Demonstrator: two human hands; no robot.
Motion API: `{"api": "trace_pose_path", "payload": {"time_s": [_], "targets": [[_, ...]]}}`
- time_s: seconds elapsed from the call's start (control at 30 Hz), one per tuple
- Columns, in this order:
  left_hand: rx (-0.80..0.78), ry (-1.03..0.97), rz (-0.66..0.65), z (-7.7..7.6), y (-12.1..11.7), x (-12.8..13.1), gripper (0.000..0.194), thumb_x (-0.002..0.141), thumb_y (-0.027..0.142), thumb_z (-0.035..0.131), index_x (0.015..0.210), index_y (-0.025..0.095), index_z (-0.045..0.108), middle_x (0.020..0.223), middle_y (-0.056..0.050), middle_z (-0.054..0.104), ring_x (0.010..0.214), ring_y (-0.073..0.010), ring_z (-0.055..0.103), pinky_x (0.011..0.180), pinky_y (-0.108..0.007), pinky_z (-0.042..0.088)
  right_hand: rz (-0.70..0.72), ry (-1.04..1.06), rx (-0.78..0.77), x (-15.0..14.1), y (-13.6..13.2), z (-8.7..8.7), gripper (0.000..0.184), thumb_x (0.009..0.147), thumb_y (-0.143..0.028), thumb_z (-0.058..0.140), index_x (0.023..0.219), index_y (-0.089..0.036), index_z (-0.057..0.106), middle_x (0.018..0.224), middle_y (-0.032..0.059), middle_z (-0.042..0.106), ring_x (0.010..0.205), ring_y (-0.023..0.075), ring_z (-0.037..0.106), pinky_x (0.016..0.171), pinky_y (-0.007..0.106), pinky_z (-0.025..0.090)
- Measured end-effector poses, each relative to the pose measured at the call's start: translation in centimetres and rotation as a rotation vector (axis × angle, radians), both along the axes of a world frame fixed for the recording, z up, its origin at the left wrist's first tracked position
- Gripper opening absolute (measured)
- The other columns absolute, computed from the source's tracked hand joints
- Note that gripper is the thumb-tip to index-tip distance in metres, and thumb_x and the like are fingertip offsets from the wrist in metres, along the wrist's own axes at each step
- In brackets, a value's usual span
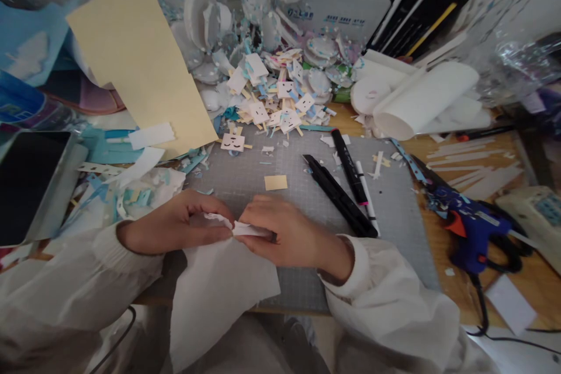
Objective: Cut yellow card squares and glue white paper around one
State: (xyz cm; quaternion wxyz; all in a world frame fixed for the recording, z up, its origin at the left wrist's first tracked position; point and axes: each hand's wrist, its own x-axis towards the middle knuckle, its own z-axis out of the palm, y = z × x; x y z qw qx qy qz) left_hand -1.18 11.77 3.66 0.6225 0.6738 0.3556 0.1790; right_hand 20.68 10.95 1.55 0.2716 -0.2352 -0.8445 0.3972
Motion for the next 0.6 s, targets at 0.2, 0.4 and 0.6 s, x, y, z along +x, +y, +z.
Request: {"api": "trace_pose_path", "payload": {"time_s": [0.2,0.4,0.6], "targets": [[-0.407,-0.087,0.083,-0.49,-0.26,0.15,0.016,0.073,0.028,0.074,0.078,0.013,0.069,0.067,0.001,0.067,0.059,-0.0092,0.057,0.055,-0.018,0.045,0.007,0.159,0.193,-0.03,-0.27,-0.15,0.007,0.094,-0.018,0.048,0.09,-0.019,0.054,0.077,0.0023,0.06,0.073,0.0142,0.053,0.071,0.029,0.043],[-0.729,-0.138,0.157,-0.84,-0.55,0.31,0.033,0.067,0.041,0.08,0.078,0.014,0.065,0.063,0.002,0.062,0.05,-0.0079,0.054,0.046,-0.017,0.042,-0.033,0.126,0.404,0.34,-0.45,-0.32,0.007,0.095,-0.016,0.048,0.099,-0.017,0.054,0.081,0.0056,0.062,0.079,0.0181,0.052,0.074,0.034,0.045],[-0.617,-0.046,0.106,-0.26,-0.17,0.05,0.032,0.07,0.044,0.077,0.072,0.015,0.063,0.06,0.004,0.059,0.049,-0.0068,0.051,0.045,-0.016,0.038,-0.023,0.014,0.256,0.19,-0.38,0.13,0.007,0.096,-0.018,0.046,0.09,-0.019,0.048,0.08,0.0032,0.057,0.077,0.0168,0.048,0.072,0.031,0.042]]}}
